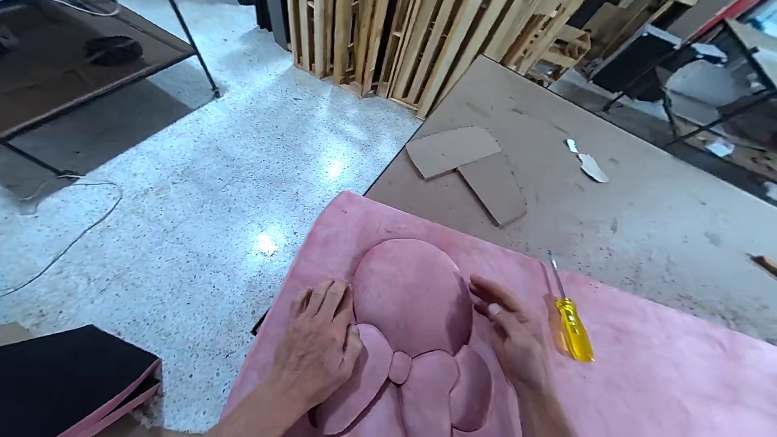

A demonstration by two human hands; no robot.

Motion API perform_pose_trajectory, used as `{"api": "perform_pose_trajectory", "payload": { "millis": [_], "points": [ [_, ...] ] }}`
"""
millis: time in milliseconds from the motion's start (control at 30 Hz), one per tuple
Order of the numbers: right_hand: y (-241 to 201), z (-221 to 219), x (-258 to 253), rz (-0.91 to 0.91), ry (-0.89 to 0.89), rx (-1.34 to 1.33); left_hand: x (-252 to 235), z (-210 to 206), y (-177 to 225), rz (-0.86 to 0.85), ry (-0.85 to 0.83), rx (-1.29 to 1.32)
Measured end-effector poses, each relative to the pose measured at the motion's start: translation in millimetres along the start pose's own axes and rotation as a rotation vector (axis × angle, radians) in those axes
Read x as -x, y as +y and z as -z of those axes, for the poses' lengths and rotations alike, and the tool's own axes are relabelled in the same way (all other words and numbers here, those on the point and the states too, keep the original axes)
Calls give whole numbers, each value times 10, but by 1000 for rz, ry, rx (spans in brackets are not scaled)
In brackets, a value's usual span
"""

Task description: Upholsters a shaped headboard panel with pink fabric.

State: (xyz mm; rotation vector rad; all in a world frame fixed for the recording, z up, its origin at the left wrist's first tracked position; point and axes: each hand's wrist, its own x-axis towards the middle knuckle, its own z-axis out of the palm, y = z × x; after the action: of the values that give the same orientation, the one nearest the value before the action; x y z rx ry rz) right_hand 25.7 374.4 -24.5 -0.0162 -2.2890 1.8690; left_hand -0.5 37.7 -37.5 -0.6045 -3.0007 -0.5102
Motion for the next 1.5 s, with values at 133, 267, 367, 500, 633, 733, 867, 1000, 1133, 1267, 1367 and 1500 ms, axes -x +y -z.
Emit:
{"api": "perform_pose_trajectory", "payload": {
  "millis": [133, 267, 367, 500, 633, 733, 867, 1000, 1133, 1267, 1367, 1500],
  "points": [
    [-22, -50, 25, 22, 128, 10, -27, 123, -22, -34, -48, 31],
    [-96, -439, -103, 6, -115, 669, -76, 29, -104, -57, -87, 97],
    [-264, -755, -238, 12, -203, 971, -72, -1, -126, -44, -101, 143],
    [-253, -1007, -224, 107, -137, 1151, -72, -64, -150, -64, -55, 145],
    [-211, -979, -186, 146, -121, 1174, -71, -96, -130, -86, -87, 154],
    [-119, -975, -261, 90, -147, 1175, -77, -70, -172, -41, -58, 255],
    [-91, -823, -371, 17, -236, 1003, -50, -99, -157, -30, 6, 257],
    [-450, 130, -28, -78, 195, 1013, -54, -100, -92, -49, -18, 167],
    [-87, 903, 73, -306, 300, 1275, 100, 76, 34, -31, -18, 143],
    [-80, 1198, -219, -474, 180, 1210, 217, 105, 128, 6, 262, 59],
    [-266, 1107, -348, -404, 276, 654, 269, -37, 186, 96, 286, 64],
    [-980, -25, -452, -17, 121, -239, 268, -153, 213, 138, 297, 113]
  ]
}}
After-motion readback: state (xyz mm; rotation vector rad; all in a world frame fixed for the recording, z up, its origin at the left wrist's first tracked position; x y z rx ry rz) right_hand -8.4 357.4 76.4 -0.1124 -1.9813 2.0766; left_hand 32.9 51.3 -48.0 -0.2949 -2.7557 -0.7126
